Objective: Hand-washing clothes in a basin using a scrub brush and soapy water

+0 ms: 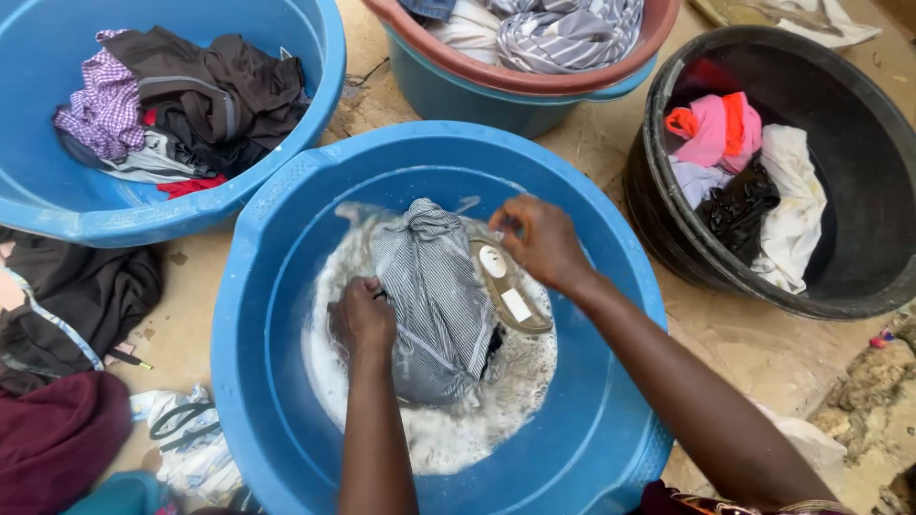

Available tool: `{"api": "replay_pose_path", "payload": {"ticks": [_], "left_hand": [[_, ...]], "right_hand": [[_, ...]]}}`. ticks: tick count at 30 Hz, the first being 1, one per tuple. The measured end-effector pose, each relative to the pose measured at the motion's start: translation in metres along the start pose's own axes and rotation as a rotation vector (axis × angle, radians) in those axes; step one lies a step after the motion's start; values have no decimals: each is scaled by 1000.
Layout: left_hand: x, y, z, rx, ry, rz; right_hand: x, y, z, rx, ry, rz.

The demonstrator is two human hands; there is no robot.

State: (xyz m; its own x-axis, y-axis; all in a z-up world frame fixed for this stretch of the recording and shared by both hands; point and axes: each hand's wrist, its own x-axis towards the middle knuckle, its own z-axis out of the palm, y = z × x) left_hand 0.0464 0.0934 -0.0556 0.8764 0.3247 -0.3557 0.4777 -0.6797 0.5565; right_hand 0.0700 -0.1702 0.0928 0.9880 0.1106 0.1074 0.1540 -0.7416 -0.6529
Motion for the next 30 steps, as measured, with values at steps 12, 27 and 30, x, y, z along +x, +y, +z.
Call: {"api": "replay_pose_path", "payload": {"ticks": [12, 27, 30], "left_hand": [[-63, 42, -25, 141, -193, -23], [-54, 57, -38, -1719, -154, -148], [-46, 48, -25, -1714, -82, -188]], "right_hand": [[-27, 19, 56, -359, -506, 285], [-28, -35, -8, -110, -212, 283], [-27, -19, 8, -192, -321, 274]]}}
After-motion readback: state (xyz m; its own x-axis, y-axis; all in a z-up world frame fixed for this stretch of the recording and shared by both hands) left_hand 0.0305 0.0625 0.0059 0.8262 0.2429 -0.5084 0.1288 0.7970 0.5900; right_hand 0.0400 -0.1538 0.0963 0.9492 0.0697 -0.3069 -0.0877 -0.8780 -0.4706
